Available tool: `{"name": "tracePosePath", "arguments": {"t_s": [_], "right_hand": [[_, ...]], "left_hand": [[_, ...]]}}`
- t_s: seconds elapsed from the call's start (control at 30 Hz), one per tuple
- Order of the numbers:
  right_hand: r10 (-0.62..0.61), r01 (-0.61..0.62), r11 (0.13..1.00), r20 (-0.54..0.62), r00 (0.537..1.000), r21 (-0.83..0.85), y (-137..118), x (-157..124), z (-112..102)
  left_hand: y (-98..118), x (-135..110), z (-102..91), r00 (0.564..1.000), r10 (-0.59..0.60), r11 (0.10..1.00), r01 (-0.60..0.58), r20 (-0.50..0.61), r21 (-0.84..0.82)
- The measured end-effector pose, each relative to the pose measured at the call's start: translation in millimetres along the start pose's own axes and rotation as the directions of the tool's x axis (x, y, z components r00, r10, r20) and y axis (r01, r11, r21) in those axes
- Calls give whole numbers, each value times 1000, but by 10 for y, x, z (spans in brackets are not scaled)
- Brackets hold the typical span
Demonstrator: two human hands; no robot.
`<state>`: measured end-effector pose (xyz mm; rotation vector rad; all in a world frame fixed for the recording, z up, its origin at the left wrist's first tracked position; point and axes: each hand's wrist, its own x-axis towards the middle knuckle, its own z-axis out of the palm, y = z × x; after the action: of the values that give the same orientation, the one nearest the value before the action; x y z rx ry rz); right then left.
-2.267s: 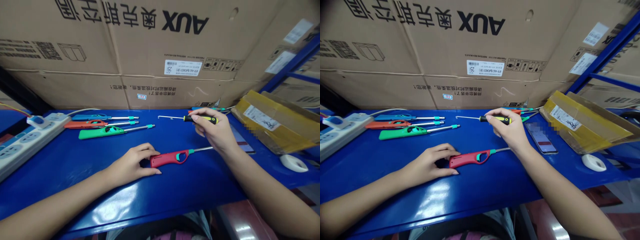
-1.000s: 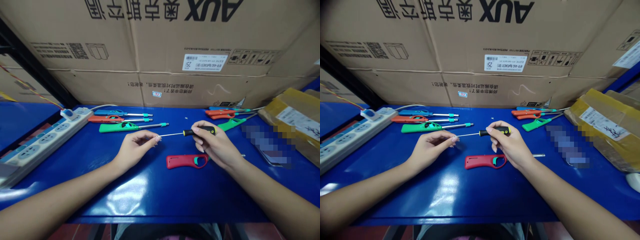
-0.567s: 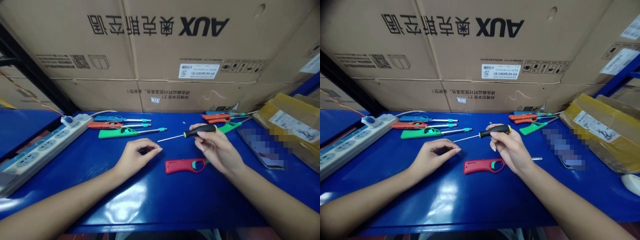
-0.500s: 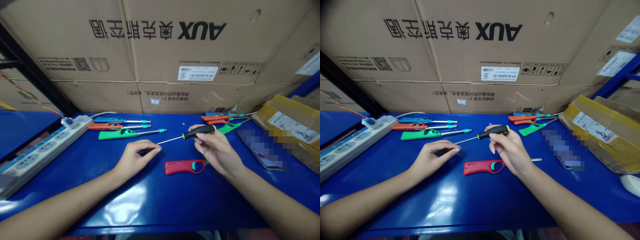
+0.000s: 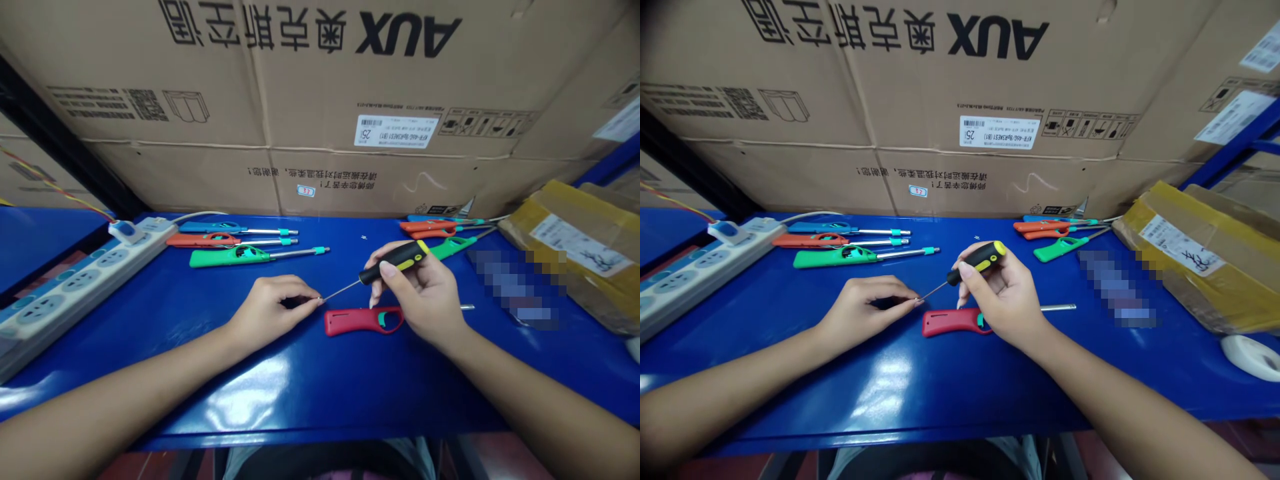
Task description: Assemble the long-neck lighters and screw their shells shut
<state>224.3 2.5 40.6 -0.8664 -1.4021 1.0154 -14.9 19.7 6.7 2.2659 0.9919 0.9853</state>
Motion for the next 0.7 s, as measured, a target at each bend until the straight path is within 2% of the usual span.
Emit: {"name": "tracePosePath", "arguments": {"t_s": [0.53, 0.7], "right_hand": [[12, -11, 1000, 69, 998, -22, 25, 15, 1], [13, -10, 1000, 169, 986, -20, 35, -17, -30]], "left_hand": [[8, -7, 33, 1000, -10, 1000, 10, 26, -8], [0, -21, 43, 999, 14, 1000, -14, 40, 11]]}}
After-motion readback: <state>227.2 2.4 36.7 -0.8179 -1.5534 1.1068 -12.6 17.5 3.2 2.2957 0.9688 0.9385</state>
